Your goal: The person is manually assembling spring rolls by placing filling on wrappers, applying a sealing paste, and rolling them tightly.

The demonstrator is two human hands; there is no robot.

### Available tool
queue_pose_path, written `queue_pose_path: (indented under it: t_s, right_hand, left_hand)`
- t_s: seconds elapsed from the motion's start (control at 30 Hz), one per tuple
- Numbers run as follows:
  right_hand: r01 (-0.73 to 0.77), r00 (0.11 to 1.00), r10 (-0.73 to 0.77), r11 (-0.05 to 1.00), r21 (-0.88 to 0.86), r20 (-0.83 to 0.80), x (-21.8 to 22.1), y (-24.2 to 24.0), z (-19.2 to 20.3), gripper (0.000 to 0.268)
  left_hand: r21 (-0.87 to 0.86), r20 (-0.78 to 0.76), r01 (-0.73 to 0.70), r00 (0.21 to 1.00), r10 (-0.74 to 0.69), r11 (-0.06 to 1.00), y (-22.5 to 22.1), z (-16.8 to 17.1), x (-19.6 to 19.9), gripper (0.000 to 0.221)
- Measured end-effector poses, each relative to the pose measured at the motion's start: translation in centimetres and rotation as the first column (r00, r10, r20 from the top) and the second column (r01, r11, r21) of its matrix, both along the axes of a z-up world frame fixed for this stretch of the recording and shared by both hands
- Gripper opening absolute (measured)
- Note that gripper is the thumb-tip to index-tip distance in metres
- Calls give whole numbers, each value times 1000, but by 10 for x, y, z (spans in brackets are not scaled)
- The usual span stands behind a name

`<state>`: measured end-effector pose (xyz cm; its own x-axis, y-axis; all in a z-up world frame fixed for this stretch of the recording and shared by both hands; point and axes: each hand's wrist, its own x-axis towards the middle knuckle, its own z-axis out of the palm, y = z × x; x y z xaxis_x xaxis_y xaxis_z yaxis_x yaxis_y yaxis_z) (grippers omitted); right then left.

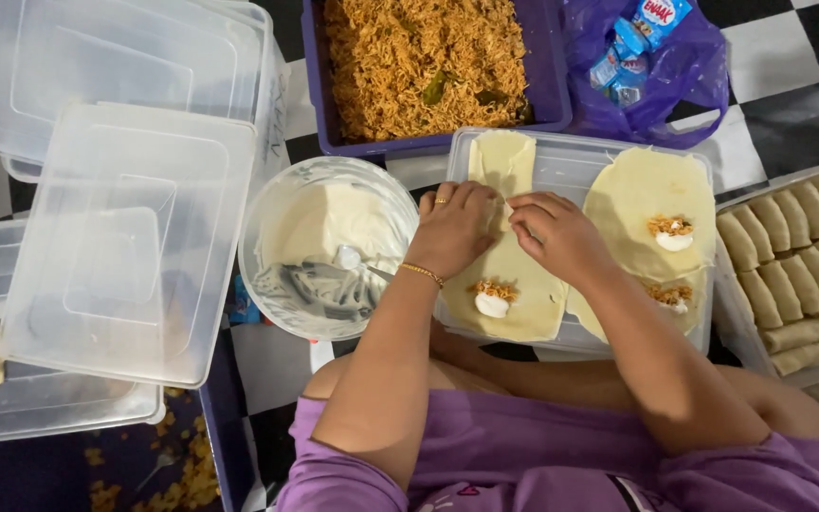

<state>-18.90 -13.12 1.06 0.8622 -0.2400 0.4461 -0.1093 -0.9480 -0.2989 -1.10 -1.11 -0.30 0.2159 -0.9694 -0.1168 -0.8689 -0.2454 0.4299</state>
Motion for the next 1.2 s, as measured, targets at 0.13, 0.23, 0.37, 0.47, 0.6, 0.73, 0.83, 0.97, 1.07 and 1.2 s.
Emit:
queue_pose_path:
  t_s: [0.13, 0.23, 0.37, 0.47, 0.6, 0.73, 0.83, 0.97, 1.07, 1.2]
  right_hand:
    - [38, 994, -30, 996, 76, -102, 3, -2, 3, 25]
    - [65, 985, -66, 998, -9, -158, 7, -3, 4, 40]
    - [101, 982, -107, 994, -46, -156, 9, -6, -3, 27]
    - [119, 965, -115, 993, 2, -236, 6, -16, -3, 30]
    - [226, 945, -156, 947, 227, -289, 6, -25, 2, 25]
    - [250, 949, -204, 952, 177, -242, 20, -37, -9, 18]
    - [233, 957, -200, 961, 148, -209, 21, -42, -10, 17]
    - [67, 981, -74, 997, -44, -180, 11, -49, -10, 32]
    - [68, 982, -70, 998, -17, -177, 11, -61, -16, 26]
    - [153, 976, -163, 985, -78, -146, 22, -76, -17, 10]
  left_hand:
    - [8, 36, -8, 999, 8, 1000, 2, 2, 1, 52]
    - [-97, 95, -55, 993, 64, 994, 1, -8, -1, 33]
    - [-187, 158, -47, 984, 78, 981, -1, -8, 2, 21]
    - [-139, 104, -61, 992, 75, 988, -8, 0, 11, 25]
    - [-152, 85, -45, 995, 58, 987, -28, -15, 27, 25]
    - [-303, 73, -57, 994, 82, 951, -49, -34, 44, 28]
    - [-52, -23, -148, 989, 147, 988, -43, -16, 51, 41]
    - [-342, 58, 59, 997, -42, 938, -28, -17, 49, 28]
    - [-296, 105, 23, 994, 9, 955, -36, -20, 52, 23]
    - [-240, 50, -132, 988, 148, 962, -59, -20, 61, 21]
